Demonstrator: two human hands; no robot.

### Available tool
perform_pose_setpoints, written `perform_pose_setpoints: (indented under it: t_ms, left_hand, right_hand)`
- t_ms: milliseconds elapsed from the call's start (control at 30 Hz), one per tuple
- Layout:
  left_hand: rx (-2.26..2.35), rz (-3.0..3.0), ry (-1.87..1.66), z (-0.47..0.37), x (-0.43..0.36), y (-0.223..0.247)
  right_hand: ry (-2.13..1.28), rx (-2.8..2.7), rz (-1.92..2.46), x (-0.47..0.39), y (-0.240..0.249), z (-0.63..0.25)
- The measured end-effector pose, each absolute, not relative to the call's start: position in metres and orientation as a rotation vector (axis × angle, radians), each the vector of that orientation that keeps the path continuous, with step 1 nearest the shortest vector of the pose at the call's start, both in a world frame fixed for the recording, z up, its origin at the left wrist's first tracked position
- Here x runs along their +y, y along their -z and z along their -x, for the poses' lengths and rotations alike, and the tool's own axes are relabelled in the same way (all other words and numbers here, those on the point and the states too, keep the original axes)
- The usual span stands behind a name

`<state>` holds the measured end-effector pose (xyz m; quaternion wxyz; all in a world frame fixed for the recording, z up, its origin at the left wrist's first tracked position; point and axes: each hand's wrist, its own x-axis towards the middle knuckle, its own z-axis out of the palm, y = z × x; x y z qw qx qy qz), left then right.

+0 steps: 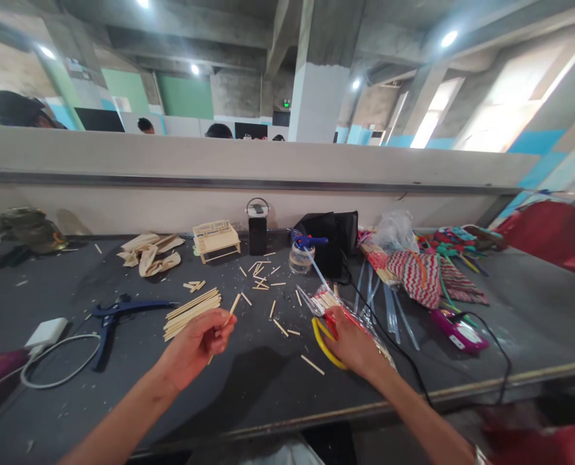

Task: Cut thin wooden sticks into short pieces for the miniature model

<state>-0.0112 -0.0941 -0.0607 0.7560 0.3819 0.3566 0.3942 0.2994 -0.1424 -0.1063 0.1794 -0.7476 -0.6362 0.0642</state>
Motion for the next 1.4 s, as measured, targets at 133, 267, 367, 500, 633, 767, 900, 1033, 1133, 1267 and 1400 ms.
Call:
perform_pose_setpoints:
  t_ms: [133, 267, 367, 500, 633, 767, 900, 1033, 1133, 1267, 1400]
  left_hand:
    - [0.833, -0.963, -0.945, 0.007, -0.099, 0.052]
    - [0.904, -1.098, -1.024, -0.005, -0.107, 0.041]
    - [0.973, -1.178, -1.04, -0.012, -0.111, 0.037]
    - [1.005, -1.245, -1.003, -0.016, -0.114, 0.037]
    - [1.022, -1.325, -1.001, -0.017, -0.116, 0.04]
    - [1.011, -1.379, -1.004, -0.017, -0.117, 0.047]
    - [0.995, -1.424, -1.007, -0.019, -0.118, 0.052]
    - [0.984, -1.49, -0.987, -0.018, -0.116, 0.054]
    - [0.997, -1.582, -0.974, -0.018, -0.115, 0.055]
    - [1.027, -1.698, -0.944, -0.018, -0.112, 0.057]
    - [1.108, -1.826, -0.929, -0.024, -0.11, 0.066]
  right_hand:
    - [-0.642, -1.552, 1.677, -0.16, 0.099, -0.266]
    - [-0.769, -1.685, 1.436, -0.176, 0.09, -0.224]
    - [-0.764, -1.812, 1.395, -0.177, 0.082, -0.204]
    - [-0.672, -1.909, 1.389, -0.173, 0.078, -0.195]
    - [-0.625, -1.964, 1.428, -0.172, 0.079, -0.192]
    - [-0.583, -2.0, 1.439, -0.172, 0.077, -0.191]
    - [-0.54, -2.009, 1.454, -0.173, 0.077, -0.191]
    - [-0.493, -2.017, 1.437, -0.174, 0.078, -0.19]
    - [-0.482, -1.987, 1.455, -0.173, 0.08, -0.188]
    - [-0.522, -1.939, 1.461, -0.174, 0.088, -0.185]
    - [-0.557, -1.895, 1.505, -0.173, 0.097, -0.187]
